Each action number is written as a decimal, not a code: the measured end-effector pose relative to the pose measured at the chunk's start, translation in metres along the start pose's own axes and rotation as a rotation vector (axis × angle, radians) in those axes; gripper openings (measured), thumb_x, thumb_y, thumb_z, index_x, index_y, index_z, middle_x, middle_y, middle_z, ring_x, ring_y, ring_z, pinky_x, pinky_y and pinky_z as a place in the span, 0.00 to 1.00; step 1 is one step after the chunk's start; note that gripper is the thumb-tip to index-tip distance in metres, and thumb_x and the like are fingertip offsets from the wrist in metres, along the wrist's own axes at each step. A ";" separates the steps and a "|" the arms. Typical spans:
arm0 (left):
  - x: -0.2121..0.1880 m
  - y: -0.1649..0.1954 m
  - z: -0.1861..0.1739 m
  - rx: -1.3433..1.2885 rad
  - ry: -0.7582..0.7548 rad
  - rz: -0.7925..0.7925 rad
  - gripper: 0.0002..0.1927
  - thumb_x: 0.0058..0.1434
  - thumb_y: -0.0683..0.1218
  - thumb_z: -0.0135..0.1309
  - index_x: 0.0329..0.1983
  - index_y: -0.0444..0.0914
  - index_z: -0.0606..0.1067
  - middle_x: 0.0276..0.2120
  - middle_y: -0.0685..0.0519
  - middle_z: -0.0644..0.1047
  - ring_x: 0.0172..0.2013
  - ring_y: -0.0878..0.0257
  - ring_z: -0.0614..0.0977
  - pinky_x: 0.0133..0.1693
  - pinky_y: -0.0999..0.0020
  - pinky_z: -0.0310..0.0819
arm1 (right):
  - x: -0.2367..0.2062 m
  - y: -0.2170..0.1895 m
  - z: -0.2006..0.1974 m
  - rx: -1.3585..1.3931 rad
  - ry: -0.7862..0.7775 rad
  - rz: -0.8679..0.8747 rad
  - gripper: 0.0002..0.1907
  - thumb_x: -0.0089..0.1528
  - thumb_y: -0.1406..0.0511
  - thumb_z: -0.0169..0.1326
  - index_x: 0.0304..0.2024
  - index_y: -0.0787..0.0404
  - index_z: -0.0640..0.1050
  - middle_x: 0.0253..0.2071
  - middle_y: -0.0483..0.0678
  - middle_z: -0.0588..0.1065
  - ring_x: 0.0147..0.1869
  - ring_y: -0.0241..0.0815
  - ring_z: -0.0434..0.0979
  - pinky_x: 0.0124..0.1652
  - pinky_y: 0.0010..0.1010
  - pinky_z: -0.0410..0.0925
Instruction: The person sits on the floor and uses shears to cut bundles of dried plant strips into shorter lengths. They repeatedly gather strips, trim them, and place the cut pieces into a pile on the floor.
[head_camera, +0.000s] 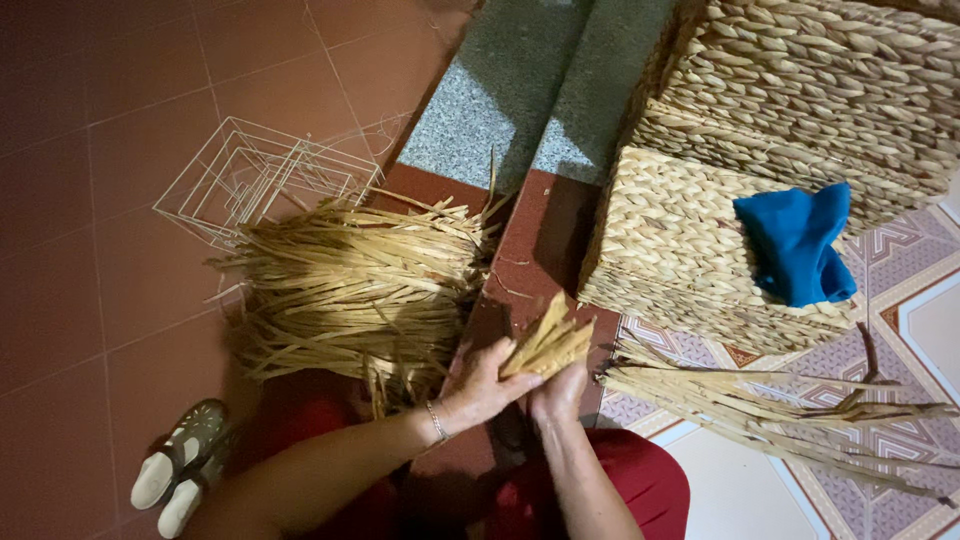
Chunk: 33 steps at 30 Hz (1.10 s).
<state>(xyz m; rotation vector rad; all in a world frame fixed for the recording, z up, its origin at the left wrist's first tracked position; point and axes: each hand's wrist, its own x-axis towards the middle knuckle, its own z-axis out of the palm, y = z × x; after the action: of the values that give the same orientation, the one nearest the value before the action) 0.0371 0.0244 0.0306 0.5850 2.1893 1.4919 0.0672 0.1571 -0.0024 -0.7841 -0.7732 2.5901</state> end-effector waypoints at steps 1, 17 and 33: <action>0.008 -0.001 -0.003 -0.187 -0.022 -0.021 0.18 0.61 0.48 0.62 0.48 0.35 0.72 0.41 0.46 0.80 0.39 0.60 0.82 0.38 0.64 0.80 | -0.003 -0.002 0.002 -0.008 0.039 0.026 0.35 0.67 0.41 0.32 0.65 0.56 0.67 0.59 0.51 0.74 0.62 0.49 0.74 0.61 0.44 0.67; 0.022 0.032 -0.061 -0.548 -0.275 -0.215 0.26 0.53 0.41 0.65 0.54 0.33 0.69 0.44 0.44 0.79 0.39 0.56 0.83 0.38 0.63 0.84 | 0.002 -0.014 -0.004 -0.233 -0.263 -0.288 0.10 0.68 0.68 0.56 0.50 0.66 0.79 0.44 0.47 0.79 0.45 0.35 0.77 0.46 0.29 0.71; 0.047 0.001 -0.119 -0.456 0.094 -0.147 0.15 0.60 0.42 0.63 0.49 0.33 0.78 0.35 0.54 0.81 0.31 0.67 0.80 0.31 0.71 0.79 | 0.011 0.027 -0.068 -2.374 -0.206 0.036 0.30 0.56 0.51 0.63 0.54 0.57 0.73 0.49 0.57 0.79 0.54 0.59 0.80 0.53 0.45 0.74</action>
<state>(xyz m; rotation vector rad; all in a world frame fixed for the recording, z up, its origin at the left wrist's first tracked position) -0.0682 -0.0386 0.0660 0.2013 1.8160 1.8830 0.0944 0.1681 -0.0703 -0.6781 -3.5151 0.4056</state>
